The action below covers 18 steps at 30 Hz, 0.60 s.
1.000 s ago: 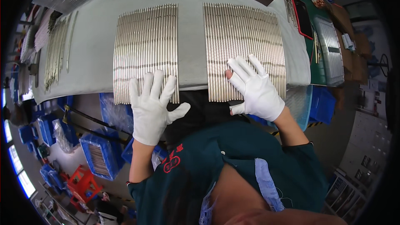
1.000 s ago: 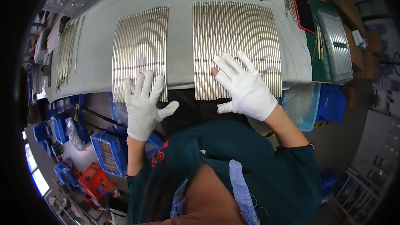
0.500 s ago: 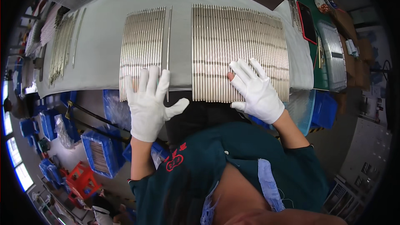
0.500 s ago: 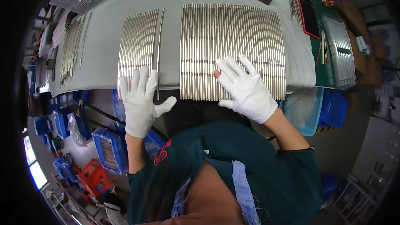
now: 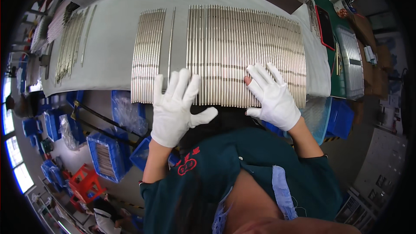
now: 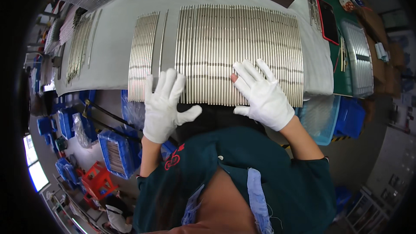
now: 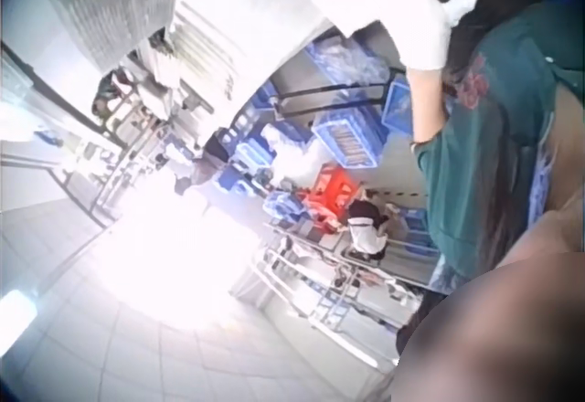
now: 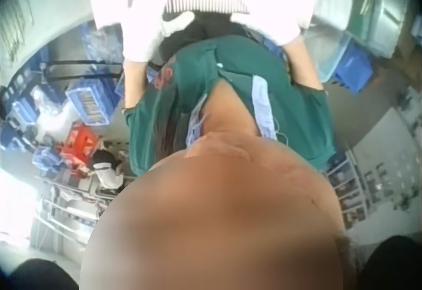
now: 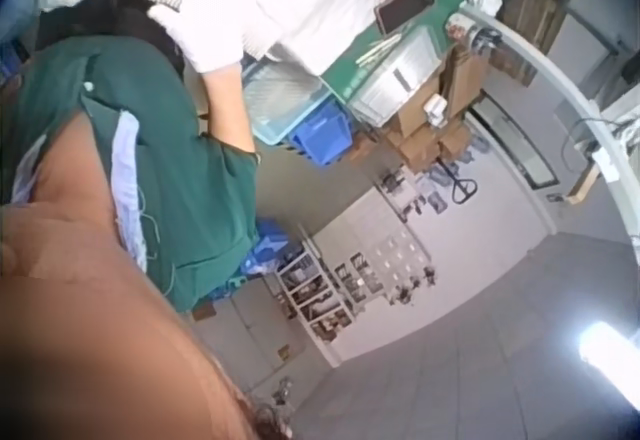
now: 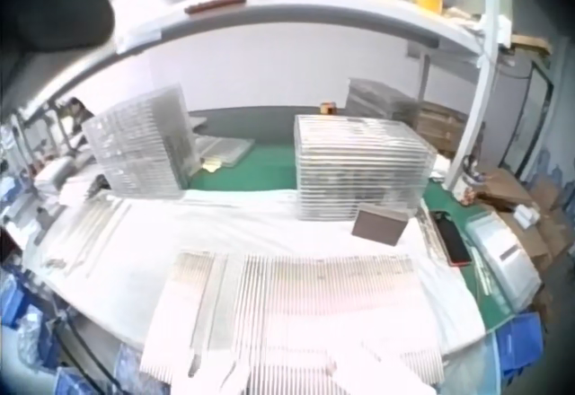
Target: Organizing and sanding thin metallic rods at a factory workbench using an abrasive block.
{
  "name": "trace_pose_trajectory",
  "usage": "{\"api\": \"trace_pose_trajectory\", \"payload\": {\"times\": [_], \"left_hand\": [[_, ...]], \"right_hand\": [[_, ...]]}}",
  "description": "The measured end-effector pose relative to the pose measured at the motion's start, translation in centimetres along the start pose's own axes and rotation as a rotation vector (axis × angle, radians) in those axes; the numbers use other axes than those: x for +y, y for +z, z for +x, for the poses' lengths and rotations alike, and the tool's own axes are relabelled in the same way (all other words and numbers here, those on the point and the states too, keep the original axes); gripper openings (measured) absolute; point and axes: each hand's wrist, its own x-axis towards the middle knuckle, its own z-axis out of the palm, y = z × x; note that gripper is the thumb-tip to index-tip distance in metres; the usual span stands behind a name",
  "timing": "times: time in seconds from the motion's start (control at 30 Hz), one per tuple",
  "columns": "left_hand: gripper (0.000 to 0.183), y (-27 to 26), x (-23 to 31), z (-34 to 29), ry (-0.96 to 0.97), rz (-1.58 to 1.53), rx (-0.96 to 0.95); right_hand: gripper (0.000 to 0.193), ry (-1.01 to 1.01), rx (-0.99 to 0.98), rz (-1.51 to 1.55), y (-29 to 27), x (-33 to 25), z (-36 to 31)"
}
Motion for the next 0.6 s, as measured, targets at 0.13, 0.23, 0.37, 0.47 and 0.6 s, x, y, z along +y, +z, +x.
{"api": "trace_pose_trajectory", "payload": {"times": [0.13,0.23,0.37,0.47,0.6], "left_hand": [[0.090,-1.3,-4.0,-1.3,-0.164,0.286,0.043],[0.088,-1.2,-4.4,-1.9,-0.188,0.260,0.003],[0.090,-0.2,-2.2,-1.2,-0.119,0.126,0.008],[0.095,0.2,-0.9,-0.9,-0.018,-0.027,0.005],[0.089,-0.6,-3.8,-1.3,-0.125,0.183,0.064]], "right_hand": [[0.086,-0.014,0.022,0.002,0.1,0.1,-0.1],[0.086,-0.018,0.033,-0.002,0.2,0.2,-0.1],[0.087,-0.005,0.013,-0.004,0.2,0.1,-0.1],[0.087,-0.006,0.025,-0.009,0.2,0.1,-0.1],[0.087,-0.010,0.023,-0.012,0.3,0.2,-0.2]]}}
